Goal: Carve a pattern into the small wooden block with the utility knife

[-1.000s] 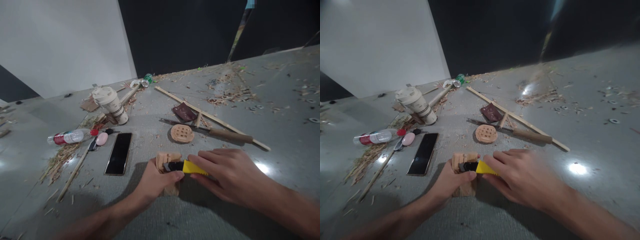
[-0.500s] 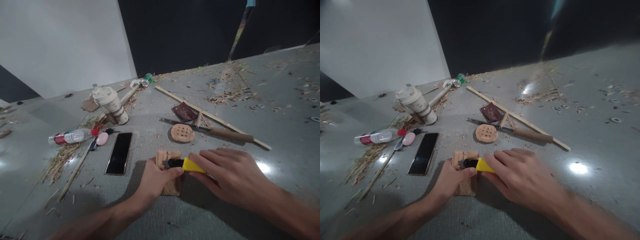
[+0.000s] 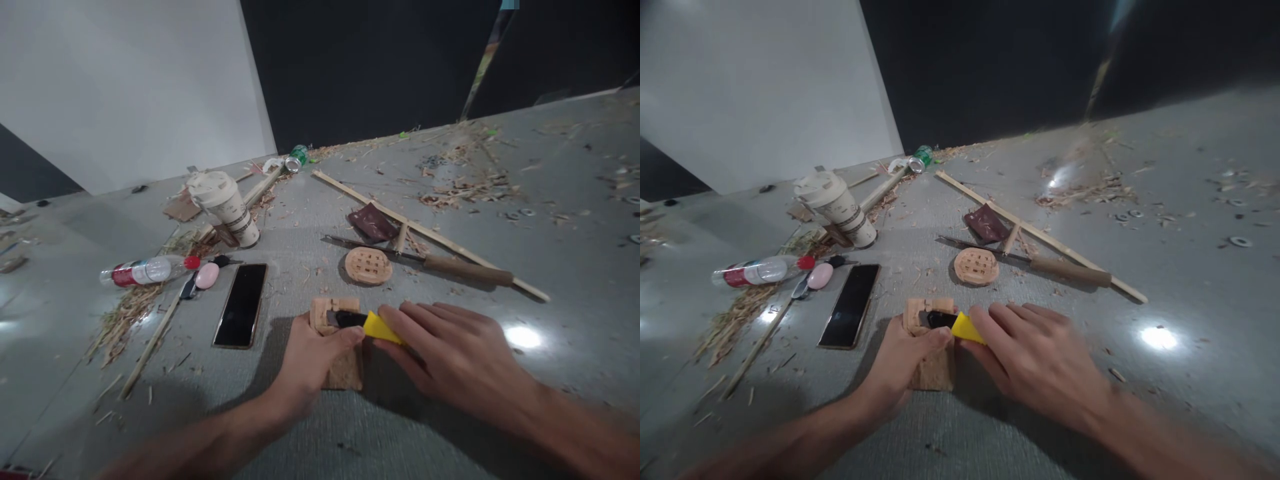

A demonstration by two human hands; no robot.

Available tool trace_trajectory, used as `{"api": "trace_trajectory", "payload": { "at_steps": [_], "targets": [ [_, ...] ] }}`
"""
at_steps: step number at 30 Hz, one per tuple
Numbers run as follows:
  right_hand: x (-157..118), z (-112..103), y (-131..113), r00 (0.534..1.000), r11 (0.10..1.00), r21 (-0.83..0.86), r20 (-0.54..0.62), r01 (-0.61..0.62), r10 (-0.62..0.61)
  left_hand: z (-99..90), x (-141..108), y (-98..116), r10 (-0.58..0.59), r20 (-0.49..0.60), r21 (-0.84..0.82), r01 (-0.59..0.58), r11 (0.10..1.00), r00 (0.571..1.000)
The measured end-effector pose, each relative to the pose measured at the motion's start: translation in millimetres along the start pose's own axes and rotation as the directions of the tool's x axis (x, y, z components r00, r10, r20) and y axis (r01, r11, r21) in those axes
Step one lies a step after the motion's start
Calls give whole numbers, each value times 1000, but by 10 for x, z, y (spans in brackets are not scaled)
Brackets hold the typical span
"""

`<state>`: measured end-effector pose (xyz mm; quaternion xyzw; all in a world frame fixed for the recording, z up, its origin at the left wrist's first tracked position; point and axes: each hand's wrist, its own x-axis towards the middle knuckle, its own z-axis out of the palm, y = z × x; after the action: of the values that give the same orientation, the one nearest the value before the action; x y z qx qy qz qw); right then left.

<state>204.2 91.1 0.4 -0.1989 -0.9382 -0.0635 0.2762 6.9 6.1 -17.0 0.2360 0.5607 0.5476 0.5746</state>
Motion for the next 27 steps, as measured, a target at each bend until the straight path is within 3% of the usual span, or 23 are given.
{"api": "trace_trajectory", "payload": {
  "at_steps": [7,12,21,27],
  "targets": [
    [-13,35,-69,999,999,-26,-39,-35,34,46,-20,20,-25,-97,-17,23,1000,995],
    [33,20,22,1000,1000,7,-5,-22,22,56,-14,39,-66,-147,-45,60,997,987],
    [55,-66,135,996,996,76,75,52,-58,34,-1,54,-74,-92,-14,73,997,993],
    [43,-91,187,994,994,83,70,74,-80,15,1,37,-35,35,8,35,999,999]
  ]
}}
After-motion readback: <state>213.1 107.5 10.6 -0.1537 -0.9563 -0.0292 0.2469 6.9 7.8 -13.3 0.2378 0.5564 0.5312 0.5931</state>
